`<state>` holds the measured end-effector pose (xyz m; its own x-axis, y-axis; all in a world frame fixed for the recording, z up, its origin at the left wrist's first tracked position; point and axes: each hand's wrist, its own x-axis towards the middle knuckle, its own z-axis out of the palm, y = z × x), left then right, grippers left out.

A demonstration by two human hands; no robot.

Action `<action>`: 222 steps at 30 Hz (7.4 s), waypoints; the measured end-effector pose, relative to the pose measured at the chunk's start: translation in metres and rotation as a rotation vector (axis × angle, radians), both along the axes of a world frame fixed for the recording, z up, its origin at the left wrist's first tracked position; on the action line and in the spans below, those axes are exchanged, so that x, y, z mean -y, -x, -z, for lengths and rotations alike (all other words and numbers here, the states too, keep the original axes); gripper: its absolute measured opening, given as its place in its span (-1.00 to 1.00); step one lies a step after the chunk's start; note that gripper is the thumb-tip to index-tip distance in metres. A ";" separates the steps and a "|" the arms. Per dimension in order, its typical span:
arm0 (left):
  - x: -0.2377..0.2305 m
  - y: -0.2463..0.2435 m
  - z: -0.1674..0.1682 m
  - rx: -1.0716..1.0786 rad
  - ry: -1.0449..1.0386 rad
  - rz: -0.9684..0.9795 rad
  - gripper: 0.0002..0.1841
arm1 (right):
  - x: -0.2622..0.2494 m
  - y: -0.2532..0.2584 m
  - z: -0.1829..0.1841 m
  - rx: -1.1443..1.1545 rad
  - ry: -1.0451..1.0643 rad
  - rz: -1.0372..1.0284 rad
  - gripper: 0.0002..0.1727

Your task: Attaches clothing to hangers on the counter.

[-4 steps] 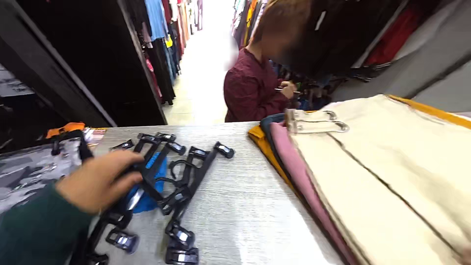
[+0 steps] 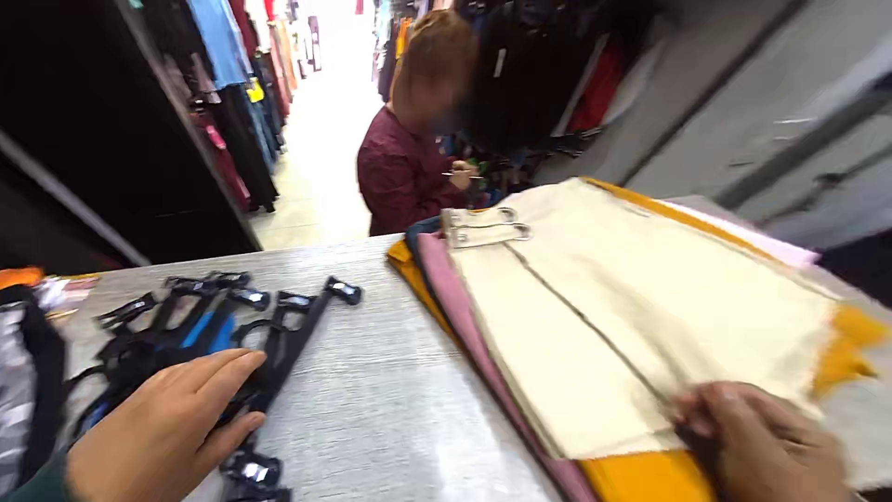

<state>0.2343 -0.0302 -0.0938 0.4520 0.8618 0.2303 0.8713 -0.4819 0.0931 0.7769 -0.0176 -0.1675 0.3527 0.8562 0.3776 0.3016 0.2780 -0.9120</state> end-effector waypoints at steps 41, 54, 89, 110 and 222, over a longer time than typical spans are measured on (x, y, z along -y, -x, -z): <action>-0.003 -0.313 -0.022 0.077 -0.432 0.155 -0.77 | -0.022 -0.092 -0.058 0.359 -0.071 -0.898 -0.25; 0.017 -0.294 0.013 0.514 0.445 -0.219 -0.53 | -0.071 -0.217 -0.052 -0.050 0.224 -0.148 -0.77; -0.197 -0.258 0.003 0.577 0.418 -0.348 -0.69 | -0.249 -0.006 -0.169 1.104 0.274 -0.604 -0.67; -0.160 -0.270 -0.047 0.785 0.459 -0.063 -0.81 | -0.229 0.038 -0.137 0.608 -0.135 -0.910 -0.73; -0.240 -0.435 -0.054 0.582 -0.534 0.079 -0.42 | -0.207 -0.088 -0.130 0.692 0.031 -0.656 -0.95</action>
